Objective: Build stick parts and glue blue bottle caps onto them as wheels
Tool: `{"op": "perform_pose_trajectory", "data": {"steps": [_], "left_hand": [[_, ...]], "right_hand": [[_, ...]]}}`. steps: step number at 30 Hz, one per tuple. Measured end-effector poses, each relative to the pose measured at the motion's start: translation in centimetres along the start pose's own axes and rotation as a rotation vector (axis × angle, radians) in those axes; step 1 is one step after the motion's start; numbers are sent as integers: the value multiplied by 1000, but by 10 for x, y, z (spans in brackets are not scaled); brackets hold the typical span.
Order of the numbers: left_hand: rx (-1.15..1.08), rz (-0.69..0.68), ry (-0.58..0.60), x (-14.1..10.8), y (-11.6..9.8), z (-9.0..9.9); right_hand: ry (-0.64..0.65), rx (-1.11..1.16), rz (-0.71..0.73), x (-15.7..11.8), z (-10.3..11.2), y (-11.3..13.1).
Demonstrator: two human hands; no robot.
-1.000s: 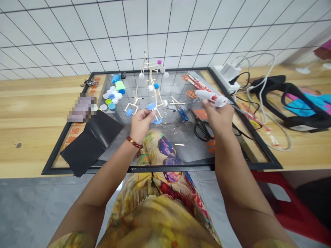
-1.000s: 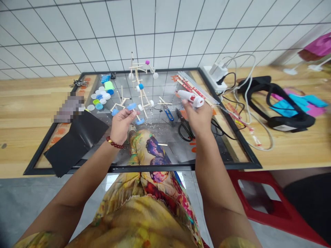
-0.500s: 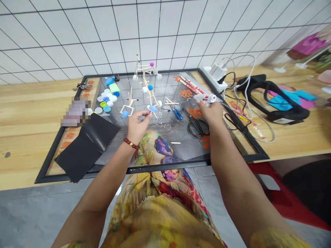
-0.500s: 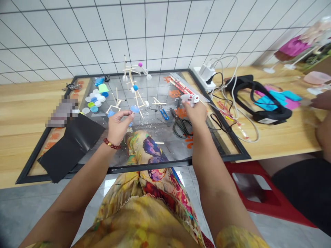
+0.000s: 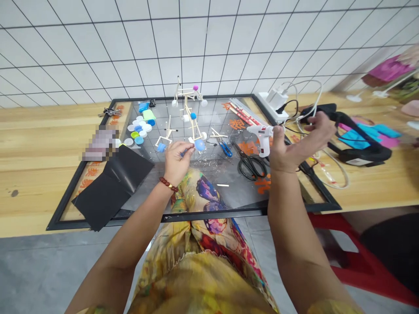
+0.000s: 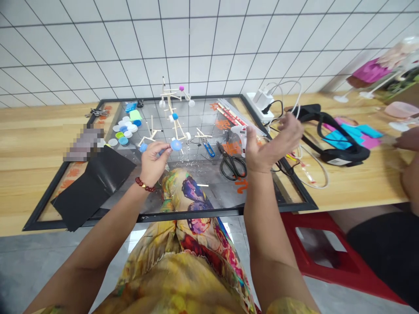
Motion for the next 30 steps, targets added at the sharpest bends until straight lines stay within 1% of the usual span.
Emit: {"op": "perform_pose_trajectory", "data": {"steps": [1,2,3,4,5,7,9,12,15,17,21,23,27,30], "left_hand": [[8,-5,8,0,0,-1],[19,-11,18,0,-1,-2],[34,-18,26,0,-2,-2],[54,-25,33,-1,-3,-3],[81,-37,38,-1,-4,-3],[152,-81,61,-2,-8,-4],[228,-142,112,-5,-14,-9],[311,-232,209,-10,-20,-18],[341,-265,271,-14,-22,-25],[346,-263,286,-16,-20,-27],[365,-270,280,-18,-18,-29],[420,-286,290,-20,-16,-30],[601,-327,348,-23,-15,-35],[648,-335,360,-25,-17,-36]], "right_hand": [[-99,-22,85,-8,2,21],[-100,-26,176,-17,-6,42],[18,8,235,-24,-25,58],[173,55,277,-33,-47,72],[282,94,295,-41,-65,82],[430,150,314,-54,-89,93],[504,186,310,-60,-101,96],[533,214,299,-64,-104,94],[525,211,304,-65,-102,93],[510,204,314,-66,-101,94],[488,210,330,-69,-101,93],[495,197,324,-70,-102,91],[537,154,290,-73,-106,87],[550,153,296,-74,-106,88]]}}
Point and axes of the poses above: each hand's wrist, its own x-axis towards the middle knuckle, its own z-axis out of the back of the hand, y = z × x, the point moved 9 cm from there along x, towards the middle knuckle, and after that the axes turned 8 degrees about -z, right-handed, at the moved point
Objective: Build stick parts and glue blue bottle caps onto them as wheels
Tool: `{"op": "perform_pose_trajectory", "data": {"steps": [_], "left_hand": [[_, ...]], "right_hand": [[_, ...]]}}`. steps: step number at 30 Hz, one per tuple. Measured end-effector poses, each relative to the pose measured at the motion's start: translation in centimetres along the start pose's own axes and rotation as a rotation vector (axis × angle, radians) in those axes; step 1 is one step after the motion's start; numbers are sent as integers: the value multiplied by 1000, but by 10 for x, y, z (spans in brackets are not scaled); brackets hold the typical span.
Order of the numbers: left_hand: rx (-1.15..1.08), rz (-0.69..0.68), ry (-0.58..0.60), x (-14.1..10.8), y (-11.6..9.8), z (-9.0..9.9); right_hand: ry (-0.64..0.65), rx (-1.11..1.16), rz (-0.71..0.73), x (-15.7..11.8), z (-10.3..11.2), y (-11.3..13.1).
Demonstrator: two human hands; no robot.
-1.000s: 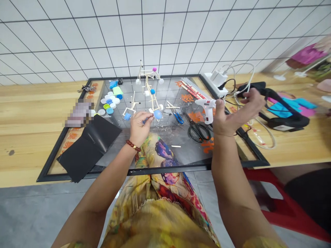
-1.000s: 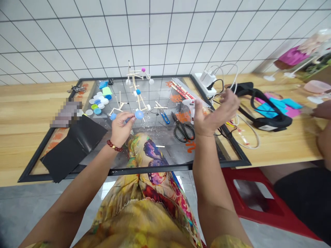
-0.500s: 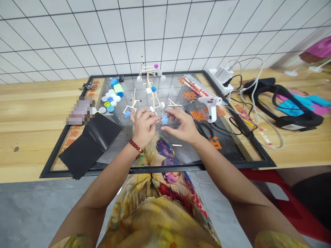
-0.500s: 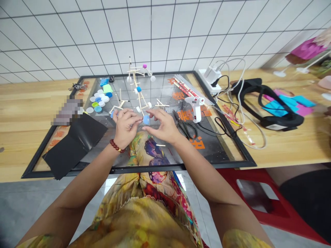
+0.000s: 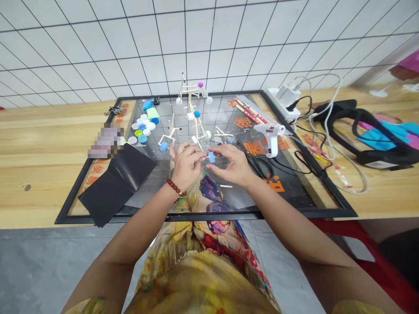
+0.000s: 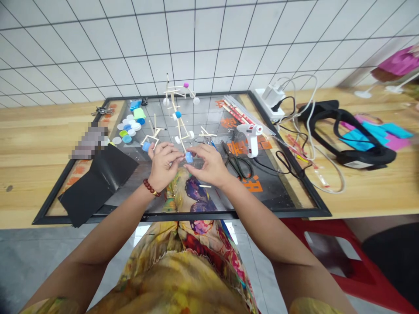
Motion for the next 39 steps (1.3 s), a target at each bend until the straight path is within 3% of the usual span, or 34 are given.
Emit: {"op": "perform_pose_trajectory", "data": {"steps": [4,8,13,17,20,27,33,39], "left_hand": [[-7,31,31,-3,-4,-3],[-25,61,91,-3,-3,-6],[-102,196,157,5,23,4],[-99,249,328,4,32,-3],[-44,246,429,-2,30,-15],[-34,297,458,-5,38,-19],[-41,266,449,-3,35,-17],[-58,233,455,-1,33,-19]], "right_hand": [[22,-24,-1,-1,-1,-1],[73,34,-93,-2,-3,-12],[95,145,-285,-4,-4,-40],[128,132,-381,-6,-5,-53],[207,40,-365,-6,-9,-50],[309,-225,-362,-6,-12,-44],[351,-241,-398,-8,-15,-45],[367,-211,-317,-8,-16,-43]]}}
Point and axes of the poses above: each hand's wrist, its own x-axis towards the middle knuckle, its own z-axis out of the back of the hand, y = z × x, the point moved 9 cm from there along x, towards the middle knuckle, and after that the axes turned 8 degrees about -z, right-handed, at the moved point
